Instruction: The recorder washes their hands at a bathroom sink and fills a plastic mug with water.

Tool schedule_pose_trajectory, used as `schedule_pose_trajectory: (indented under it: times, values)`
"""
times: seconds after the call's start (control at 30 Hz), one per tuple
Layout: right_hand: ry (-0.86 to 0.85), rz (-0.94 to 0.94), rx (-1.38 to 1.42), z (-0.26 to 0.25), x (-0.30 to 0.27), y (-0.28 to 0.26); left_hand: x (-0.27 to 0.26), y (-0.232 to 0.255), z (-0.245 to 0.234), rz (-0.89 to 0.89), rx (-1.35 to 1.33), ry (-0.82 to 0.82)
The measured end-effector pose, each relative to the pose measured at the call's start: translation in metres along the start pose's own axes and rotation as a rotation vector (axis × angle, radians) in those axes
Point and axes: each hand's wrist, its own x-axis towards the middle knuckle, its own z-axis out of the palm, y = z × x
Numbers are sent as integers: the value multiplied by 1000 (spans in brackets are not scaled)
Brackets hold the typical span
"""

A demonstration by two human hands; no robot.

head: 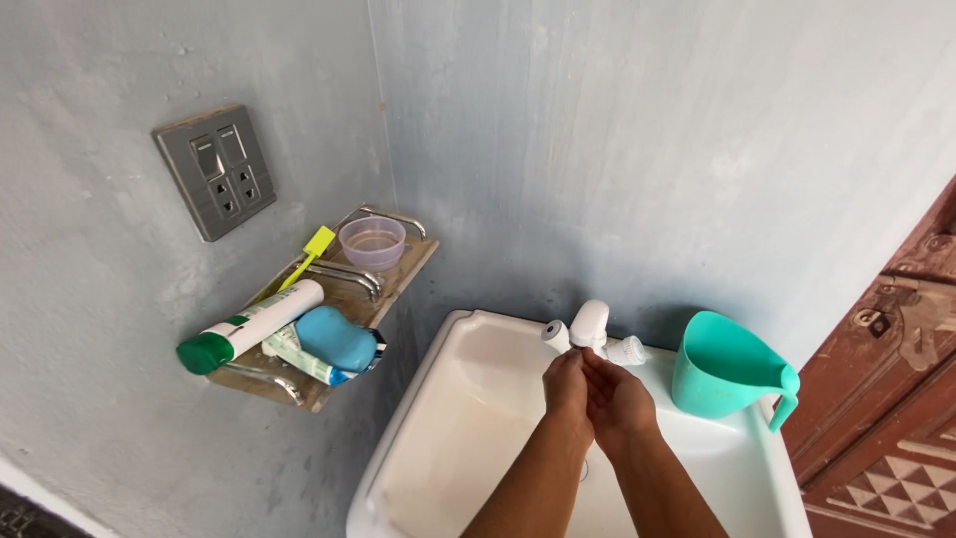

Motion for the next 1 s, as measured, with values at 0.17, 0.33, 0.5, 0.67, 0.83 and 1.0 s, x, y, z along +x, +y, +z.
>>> schedule_pose_trajectory:
  times: [0.17,0.33,0.5,0.67,0.83,1.0]
  values:
    - [88,78,62,0,34,-6,48,-13,7,56,-49,107]
    - [108,168,86,-6,58,-3,44,-4,14,58,-91,202]
    - [116,242,57,-3,70,-2,18,19,28,9,69,321]
    - [125,290,127,5,72,-3,41,17,20,20,0,328]
    - [183,315,386,-34,133,-6,15,42,43,-93,-62,259]
    - [238,177,561,35,75,-94,69,20,58,74,-120,179]
